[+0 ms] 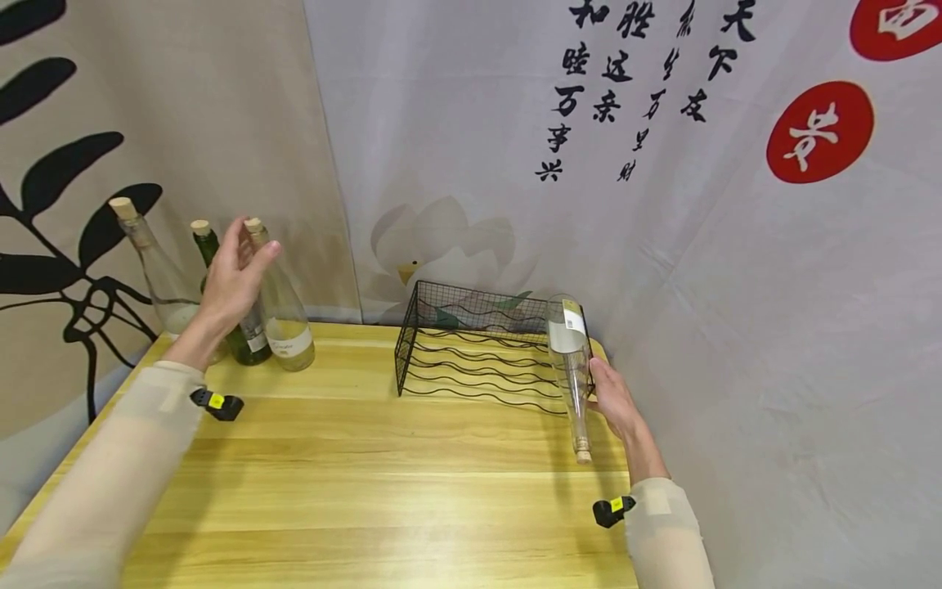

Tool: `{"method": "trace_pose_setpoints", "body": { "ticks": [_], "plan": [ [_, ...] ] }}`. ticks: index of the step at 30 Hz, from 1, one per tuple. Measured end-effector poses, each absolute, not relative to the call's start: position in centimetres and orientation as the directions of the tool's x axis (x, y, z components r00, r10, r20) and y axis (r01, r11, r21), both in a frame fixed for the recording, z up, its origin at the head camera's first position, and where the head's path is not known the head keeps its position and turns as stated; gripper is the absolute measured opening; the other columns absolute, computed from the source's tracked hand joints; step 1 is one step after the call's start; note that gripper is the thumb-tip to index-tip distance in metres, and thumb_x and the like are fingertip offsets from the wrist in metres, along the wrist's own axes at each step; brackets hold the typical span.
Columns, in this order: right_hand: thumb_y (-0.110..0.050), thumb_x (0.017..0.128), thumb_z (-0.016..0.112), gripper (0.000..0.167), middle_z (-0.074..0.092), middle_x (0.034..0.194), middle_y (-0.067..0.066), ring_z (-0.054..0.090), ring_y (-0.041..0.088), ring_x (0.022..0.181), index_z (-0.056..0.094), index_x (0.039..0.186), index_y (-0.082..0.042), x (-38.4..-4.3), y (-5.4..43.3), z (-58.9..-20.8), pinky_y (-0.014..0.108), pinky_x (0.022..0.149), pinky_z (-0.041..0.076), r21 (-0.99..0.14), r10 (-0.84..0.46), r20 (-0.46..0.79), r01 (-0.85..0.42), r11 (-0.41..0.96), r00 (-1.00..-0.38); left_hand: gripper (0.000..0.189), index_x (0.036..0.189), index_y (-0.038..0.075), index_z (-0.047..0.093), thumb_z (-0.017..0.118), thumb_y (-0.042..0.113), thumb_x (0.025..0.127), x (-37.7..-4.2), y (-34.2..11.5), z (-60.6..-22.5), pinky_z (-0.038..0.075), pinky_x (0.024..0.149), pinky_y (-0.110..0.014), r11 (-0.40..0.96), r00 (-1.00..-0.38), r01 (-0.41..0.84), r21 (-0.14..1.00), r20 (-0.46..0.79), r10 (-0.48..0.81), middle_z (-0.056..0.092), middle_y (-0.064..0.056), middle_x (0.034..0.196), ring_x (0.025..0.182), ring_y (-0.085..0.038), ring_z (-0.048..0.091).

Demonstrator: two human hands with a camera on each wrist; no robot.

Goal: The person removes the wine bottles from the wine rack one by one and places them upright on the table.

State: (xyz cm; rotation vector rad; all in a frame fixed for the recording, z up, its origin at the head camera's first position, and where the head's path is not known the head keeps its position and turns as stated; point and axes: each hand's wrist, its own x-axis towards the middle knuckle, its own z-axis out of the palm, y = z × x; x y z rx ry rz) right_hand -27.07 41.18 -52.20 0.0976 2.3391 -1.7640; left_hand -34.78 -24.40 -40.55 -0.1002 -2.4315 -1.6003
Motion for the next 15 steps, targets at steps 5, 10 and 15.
{"method": "trace_pose_setpoints", "body": {
  "ticks": [5,10,15],
  "plan": [
    [-0.05,0.124,0.018,0.074,0.019,0.183,0.03,0.048,0.045,0.151,0.007,0.183,-0.005,-27.1,41.3,-52.3,0.078,0.133,0.036,-0.941,-0.071,-0.215,0.187,0.281,-0.974,0.094,0.184,0.034,0.005,0.056,0.066,0.112,-34.3,-24.1,-39.7,0.014,0.147,-0.061,0.403,-0.954,0.228,0.886,0.286,-0.089,0.005,0.0,0.193,0.18,-0.03,0.01],
    [-0.051,0.124,0.02,0.074,0.025,0.18,0.028,0.058,0.024,0.131,0.011,0.182,-0.005,-27.2,41.3,-52.3,0.073,0.132,0.042,-0.939,-0.062,-0.213,0.187,0.289,-0.975,0.088,0.183,0.036,0.011,0.058,0.059,0.113,-33.8,-23.8,-39.0,0.012,0.146,-0.065,0.405,-0.921,0.302,0.863,0.374,-0.11,0.013,0.001,0.193,0.18,-0.028,0.011],
    [-0.05,0.124,0.02,0.075,0.026,0.179,0.029,0.06,0.019,0.128,0.011,0.182,-0.004,-27.2,41.3,-52.2,0.073,0.131,0.043,-0.939,-0.065,-0.208,0.18,0.293,-0.976,0.085,0.182,0.04,0.015,0.059,0.056,0.111,-33.1,-23.1,-38.2,0.007,0.145,-0.068,0.431,-0.891,0.351,0.831,0.438,-0.118,0.017,0.006,0.192,0.179,-0.026,0.013]
  ]
}}
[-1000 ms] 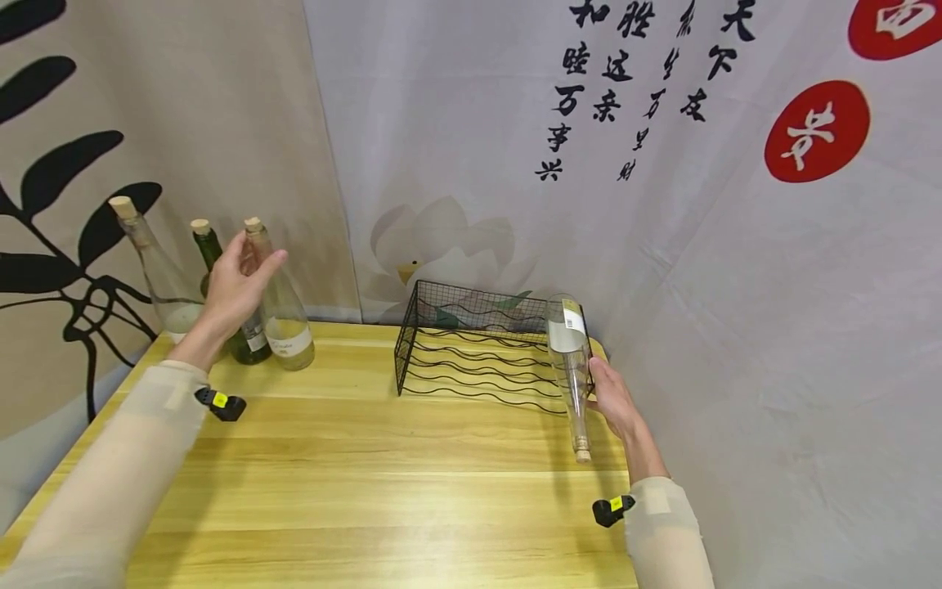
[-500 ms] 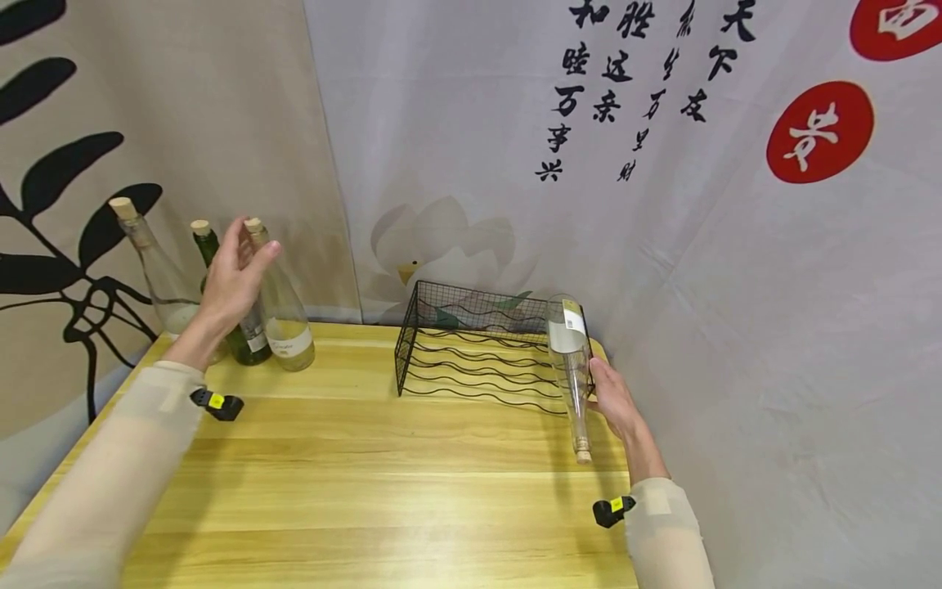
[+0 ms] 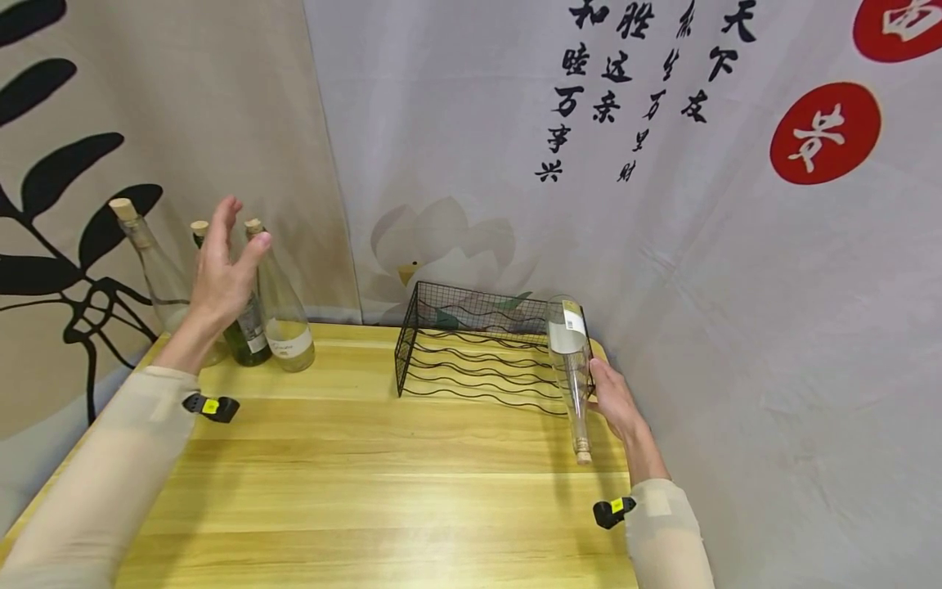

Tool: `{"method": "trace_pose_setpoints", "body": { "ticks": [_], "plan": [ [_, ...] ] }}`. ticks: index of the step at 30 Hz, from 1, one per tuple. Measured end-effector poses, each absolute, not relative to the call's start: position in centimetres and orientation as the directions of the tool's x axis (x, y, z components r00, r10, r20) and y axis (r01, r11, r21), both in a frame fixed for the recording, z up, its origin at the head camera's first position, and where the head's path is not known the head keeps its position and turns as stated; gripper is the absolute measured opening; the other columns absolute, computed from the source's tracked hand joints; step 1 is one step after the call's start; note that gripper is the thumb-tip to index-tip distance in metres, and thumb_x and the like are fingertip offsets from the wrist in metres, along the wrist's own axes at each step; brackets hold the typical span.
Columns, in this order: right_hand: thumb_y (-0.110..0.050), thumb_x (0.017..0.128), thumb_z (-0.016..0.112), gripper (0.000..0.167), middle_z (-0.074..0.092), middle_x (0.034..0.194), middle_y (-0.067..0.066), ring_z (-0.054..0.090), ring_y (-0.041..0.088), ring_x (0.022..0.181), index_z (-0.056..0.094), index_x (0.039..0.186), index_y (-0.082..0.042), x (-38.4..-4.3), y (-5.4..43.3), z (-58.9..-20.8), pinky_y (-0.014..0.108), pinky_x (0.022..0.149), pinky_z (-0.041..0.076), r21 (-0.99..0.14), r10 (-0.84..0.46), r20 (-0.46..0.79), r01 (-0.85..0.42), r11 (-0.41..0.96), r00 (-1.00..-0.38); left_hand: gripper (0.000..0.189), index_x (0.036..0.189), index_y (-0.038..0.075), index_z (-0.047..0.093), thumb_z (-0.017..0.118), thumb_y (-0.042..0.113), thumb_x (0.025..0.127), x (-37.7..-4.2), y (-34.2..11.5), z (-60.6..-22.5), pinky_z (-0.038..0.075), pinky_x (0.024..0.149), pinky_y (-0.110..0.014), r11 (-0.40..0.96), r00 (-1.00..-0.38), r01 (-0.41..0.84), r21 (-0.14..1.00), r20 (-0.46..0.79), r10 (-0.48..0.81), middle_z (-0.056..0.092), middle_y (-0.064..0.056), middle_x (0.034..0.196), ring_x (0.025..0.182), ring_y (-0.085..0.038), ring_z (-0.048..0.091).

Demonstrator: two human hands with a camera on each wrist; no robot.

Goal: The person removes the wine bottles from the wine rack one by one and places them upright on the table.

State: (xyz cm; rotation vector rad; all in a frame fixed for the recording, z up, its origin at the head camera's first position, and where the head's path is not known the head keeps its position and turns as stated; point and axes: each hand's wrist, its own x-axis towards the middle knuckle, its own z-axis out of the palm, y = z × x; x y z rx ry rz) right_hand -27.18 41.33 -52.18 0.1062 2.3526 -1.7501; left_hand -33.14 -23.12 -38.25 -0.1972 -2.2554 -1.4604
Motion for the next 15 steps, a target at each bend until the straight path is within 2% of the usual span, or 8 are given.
{"method": "trace_pose_setpoints", "body": {
  "ticks": [5,8,13,15],
  "plan": [
    [-0.05,0.124,0.02,0.074,0.034,0.171,0.027,0.062,0.014,0.121,0.015,0.181,-0.003,-27.2,41.2,-52.1,0.062,0.124,0.051,-0.936,-0.063,-0.201,0.172,0.306,-0.978,0.084,0.181,0.044,0.018,0.06,0.055,0.109,-32.3,-22.0,-37.2,0.007,0.145,-0.07,0.439,-0.872,0.39,0.809,0.477,-0.106,0.018,0.01,0.191,0.179,-0.025,0.015],
    [-0.049,0.125,0.019,0.074,0.036,0.17,0.027,0.063,0.011,0.119,0.014,0.181,-0.002,-27.2,41.3,-52.1,0.057,0.121,0.053,-0.934,-0.062,-0.201,0.172,0.312,-0.978,0.085,0.181,0.041,0.022,0.062,0.055,0.107,-31.9,-21.2,-36.5,0.008,0.145,-0.068,0.448,-0.854,0.422,0.788,0.511,-0.095,0.02,0.008,0.191,0.178,-0.025,0.017],
    [-0.05,0.124,0.019,0.075,0.034,0.173,0.028,0.062,0.012,0.123,0.009,0.182,-0.003,-27.2,41.3,-52.1,0.057,0.122,0.054,-0.932,-0.063,-0.206,0.177,0.318,-0.976,0.088,0.18,0.033,0.029,0.065,0.058,0.104,-31.3,-19.6,-35.6,0.012,0.146,-0.063,0.457,-0.804,0.501,0.735,0.59,-0.068,0.024,0.005,0.19,0.177,-0.023,0.021],
    [-0.051,0.124,0.02,0.075,0.035,0.171,0.027,0.062,0.013,0.123,0.012,0.182,-0.003,-27.1,41.2,-52.0,0.056,0.121,0.054,-0.932,-0.063,-0.205,0.175,0.317,-0.977,0.088,0.179,0.03,0.033,0.067,0.058,0.102,-31.1,-18.9,-35.5,0.014,0.146,-0.061,0.451,-0.776,0.546,0.706,0.629,-0.047,0.026,0.004,0.189,0.177,-0.023,0.023]
  ]
}}
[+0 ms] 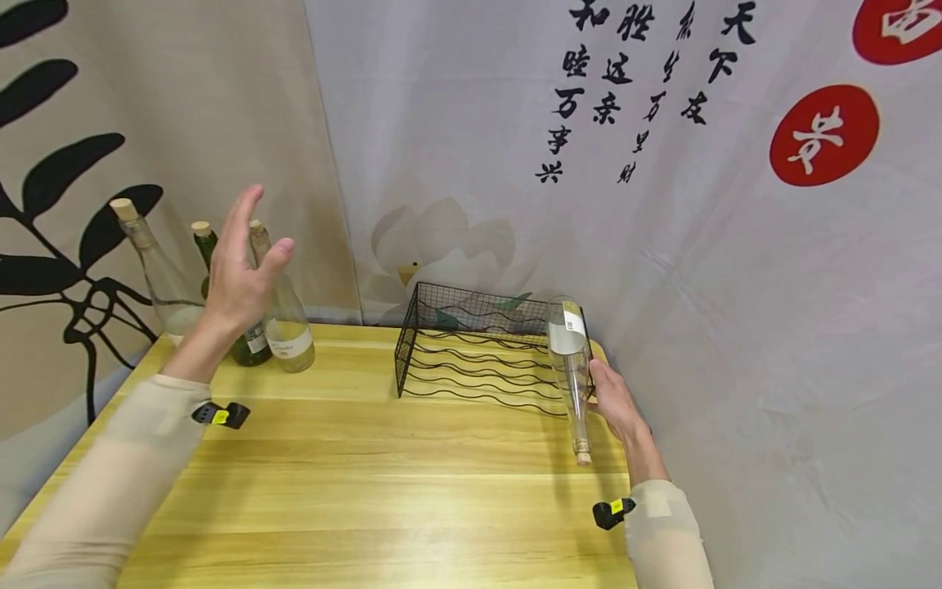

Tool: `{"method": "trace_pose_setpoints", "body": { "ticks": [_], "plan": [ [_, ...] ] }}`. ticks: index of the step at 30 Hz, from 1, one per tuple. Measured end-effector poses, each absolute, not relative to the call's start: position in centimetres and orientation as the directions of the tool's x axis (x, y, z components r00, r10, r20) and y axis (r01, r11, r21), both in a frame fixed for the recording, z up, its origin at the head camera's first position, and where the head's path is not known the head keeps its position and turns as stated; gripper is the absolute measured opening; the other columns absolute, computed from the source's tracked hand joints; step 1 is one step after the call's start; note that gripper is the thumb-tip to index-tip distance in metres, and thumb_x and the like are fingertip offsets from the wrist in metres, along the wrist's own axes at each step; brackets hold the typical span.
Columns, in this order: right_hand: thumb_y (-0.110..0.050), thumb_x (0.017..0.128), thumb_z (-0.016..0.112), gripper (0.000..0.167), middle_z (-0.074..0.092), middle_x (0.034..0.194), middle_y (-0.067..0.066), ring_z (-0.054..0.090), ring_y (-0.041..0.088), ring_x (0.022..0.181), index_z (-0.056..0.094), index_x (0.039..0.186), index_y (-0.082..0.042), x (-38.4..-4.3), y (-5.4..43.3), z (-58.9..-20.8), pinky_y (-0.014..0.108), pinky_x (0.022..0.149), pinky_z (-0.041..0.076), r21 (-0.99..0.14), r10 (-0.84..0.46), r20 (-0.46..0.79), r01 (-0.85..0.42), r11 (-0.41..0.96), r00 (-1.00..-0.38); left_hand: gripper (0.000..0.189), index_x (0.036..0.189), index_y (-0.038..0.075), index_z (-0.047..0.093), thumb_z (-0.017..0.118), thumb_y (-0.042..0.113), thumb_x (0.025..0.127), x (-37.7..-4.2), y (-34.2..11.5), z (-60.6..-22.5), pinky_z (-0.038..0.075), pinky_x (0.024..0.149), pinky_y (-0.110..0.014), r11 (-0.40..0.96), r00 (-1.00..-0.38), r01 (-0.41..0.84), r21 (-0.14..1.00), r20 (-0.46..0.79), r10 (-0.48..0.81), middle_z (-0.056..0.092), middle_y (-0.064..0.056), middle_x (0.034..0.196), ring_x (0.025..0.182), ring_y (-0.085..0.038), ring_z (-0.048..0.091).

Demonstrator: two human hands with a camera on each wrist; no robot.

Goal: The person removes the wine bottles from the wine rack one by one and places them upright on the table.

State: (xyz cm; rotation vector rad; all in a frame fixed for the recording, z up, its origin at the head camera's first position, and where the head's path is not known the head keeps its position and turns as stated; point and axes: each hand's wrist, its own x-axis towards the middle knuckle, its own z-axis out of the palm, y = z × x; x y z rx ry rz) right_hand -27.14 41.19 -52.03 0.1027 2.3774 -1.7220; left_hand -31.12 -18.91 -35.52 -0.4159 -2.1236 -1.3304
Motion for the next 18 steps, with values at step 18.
{"method": "trace_pose_setpoints", "body": {
  "ticks": [18],
  "plan": [
    [-0.054,0.124,0.022,0.074,0.049,0.151,0.015,0.064,0.011,0.116,0.029,0.176,-0.002,-27.1,41.1,-52.2,0.054,0.119,0.055,-0.935,-0.052,-0.19,0.165,0.315,-0.98,0.084,0.176,0.009,0.038,0.068,0.034,0.102,-29.9,-12.1,-38.9,0.014,0.144,-0.071,0.417,-0.691,0.705,0.574,0.689,0.219,0.03,-0.01,0.188,0.179,-0.036,0.018]
  ]
}}
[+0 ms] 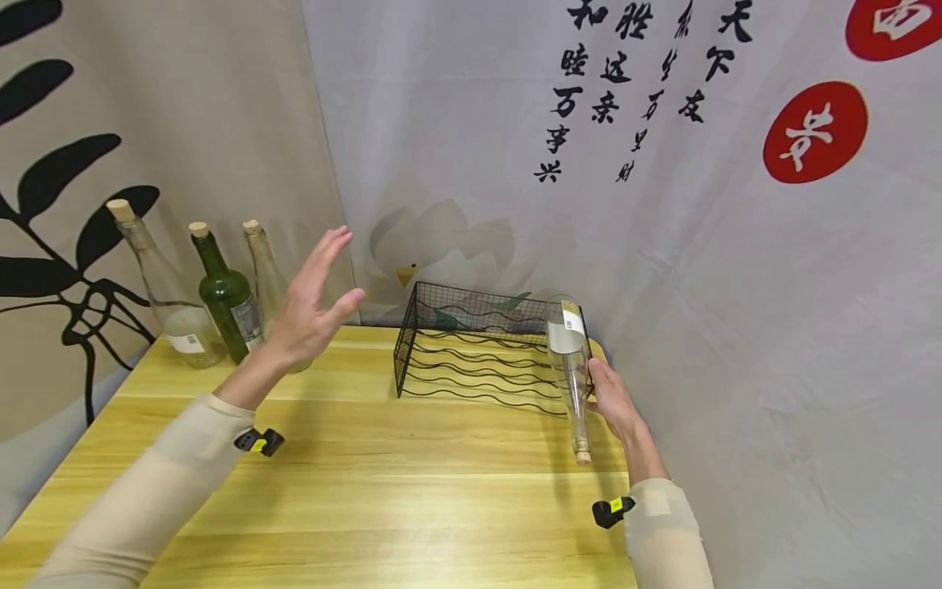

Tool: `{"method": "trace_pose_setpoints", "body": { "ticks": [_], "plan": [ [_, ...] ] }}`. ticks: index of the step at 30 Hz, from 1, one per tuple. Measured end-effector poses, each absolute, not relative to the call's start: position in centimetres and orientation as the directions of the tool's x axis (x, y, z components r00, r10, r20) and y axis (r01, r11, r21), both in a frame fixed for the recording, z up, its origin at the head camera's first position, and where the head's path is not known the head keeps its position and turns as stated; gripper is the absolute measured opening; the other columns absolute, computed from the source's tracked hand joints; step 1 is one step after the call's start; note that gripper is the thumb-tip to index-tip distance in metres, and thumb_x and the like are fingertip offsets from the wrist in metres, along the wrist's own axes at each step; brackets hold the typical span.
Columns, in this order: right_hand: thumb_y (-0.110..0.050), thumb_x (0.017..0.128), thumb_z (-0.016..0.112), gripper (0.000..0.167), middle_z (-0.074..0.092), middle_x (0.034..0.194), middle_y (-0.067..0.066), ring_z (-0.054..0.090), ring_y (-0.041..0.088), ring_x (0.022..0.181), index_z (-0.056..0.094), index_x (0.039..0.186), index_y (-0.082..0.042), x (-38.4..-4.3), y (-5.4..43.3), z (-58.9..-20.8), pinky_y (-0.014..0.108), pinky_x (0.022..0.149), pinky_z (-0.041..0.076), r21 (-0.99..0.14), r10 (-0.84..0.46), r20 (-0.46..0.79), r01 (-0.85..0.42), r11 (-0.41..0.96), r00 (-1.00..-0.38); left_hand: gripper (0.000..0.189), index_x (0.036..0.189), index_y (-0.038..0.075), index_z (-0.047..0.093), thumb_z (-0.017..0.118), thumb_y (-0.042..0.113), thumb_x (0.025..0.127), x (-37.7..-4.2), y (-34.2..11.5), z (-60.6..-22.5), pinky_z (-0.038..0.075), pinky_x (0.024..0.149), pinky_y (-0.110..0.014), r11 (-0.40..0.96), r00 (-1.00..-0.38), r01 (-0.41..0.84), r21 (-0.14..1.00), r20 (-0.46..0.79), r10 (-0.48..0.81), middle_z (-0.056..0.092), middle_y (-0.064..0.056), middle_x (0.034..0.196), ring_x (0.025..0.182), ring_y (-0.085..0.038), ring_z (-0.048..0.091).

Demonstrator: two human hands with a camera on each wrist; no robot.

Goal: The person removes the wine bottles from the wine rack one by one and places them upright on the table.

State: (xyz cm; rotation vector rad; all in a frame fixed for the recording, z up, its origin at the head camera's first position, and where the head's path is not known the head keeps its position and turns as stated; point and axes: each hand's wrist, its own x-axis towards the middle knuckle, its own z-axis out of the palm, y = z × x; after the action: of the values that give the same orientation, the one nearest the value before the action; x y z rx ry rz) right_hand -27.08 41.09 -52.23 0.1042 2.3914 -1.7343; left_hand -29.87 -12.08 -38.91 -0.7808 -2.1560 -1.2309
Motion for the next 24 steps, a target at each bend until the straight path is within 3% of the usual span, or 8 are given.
{"method": "trace_pose_setpoints", "body": {
  "ticks": [3,9,14,24],
  "plan": [
    [-0.054,0.124,0.023,0.074,0.05,0.148,0.013,0.064,0.012,0.116,0.032,0.175,-0.002,-27.1,41.0,-52.2,0.056,0.12,0.055,-0.937,-0.049,-0.191,0.167,0.308,-0.98,0.082,0.177,0.012,0.038,0.067,0.036,0.104,-29.9,-11.4,-39.7,0.014,0.144,-0.071,0.413,-0.699,0.703,0.579,0.67,0.25,0.03,-0.01,0.188,0.179,-0.036,0.018],
    [-0.053,0.124,0.022,0.075,0.045,0.158,0.019,0.063,0.012,0.118,0.026,0.178,-0.002,-27.0,41.0,-52.2,0.068,0.128,0.047,-0.941,-0.055,-0.196,0.172,0.29,-0.979,0.08,0.178,0.016,0.036,0.065,0.039,0.108,-30.0,-10.1,-41.4,0.016,0.143,-0.073,0.395,-0.724,0.687,0.61,0.621,0.301,0.029,-0.009,0.188,0.179,-0.036,0.018],
    [-0.056,0.123,0.024,0.075,0.052,0.141,0.007,0.064,0.014,0.115,0.036,0.172,0.0,-27.1,40.9,-52.1,0.066,0.126,0.049,-0.942,-0.046,-0.189,0.168,0.289,-0.981,0.075,0.179,0.018,0.035,0.062,0.039,0.112,-30.2,-9.3,-43.3,0.021,0.141,-0.075,0.393,-0.766,0.643,0.657,0.555,0.325,0.027,-0.009,0.189,0.177,-0.037,0.022],
    [-0.057,0.123,0.023,0.076,0.051,0.144,0.01,0.063,0.015,0.118,0.038,0.17,0.001,-27.1,40.9,-52.1,0.067,0.127,0.048,-0.94,-0.042,-0.189,0.169,0.296,-0.981,0.074,0.181,0.029,0.029,0.056,0.048,0.115,-30.1,-8.1,-46.4,0.023,0.139,-0.076,0.399,-0.851,0.518,0.757,0.41,0.328,0.023,-0.004,0.191,0.176,-0.037,0.026]
  ]
}}
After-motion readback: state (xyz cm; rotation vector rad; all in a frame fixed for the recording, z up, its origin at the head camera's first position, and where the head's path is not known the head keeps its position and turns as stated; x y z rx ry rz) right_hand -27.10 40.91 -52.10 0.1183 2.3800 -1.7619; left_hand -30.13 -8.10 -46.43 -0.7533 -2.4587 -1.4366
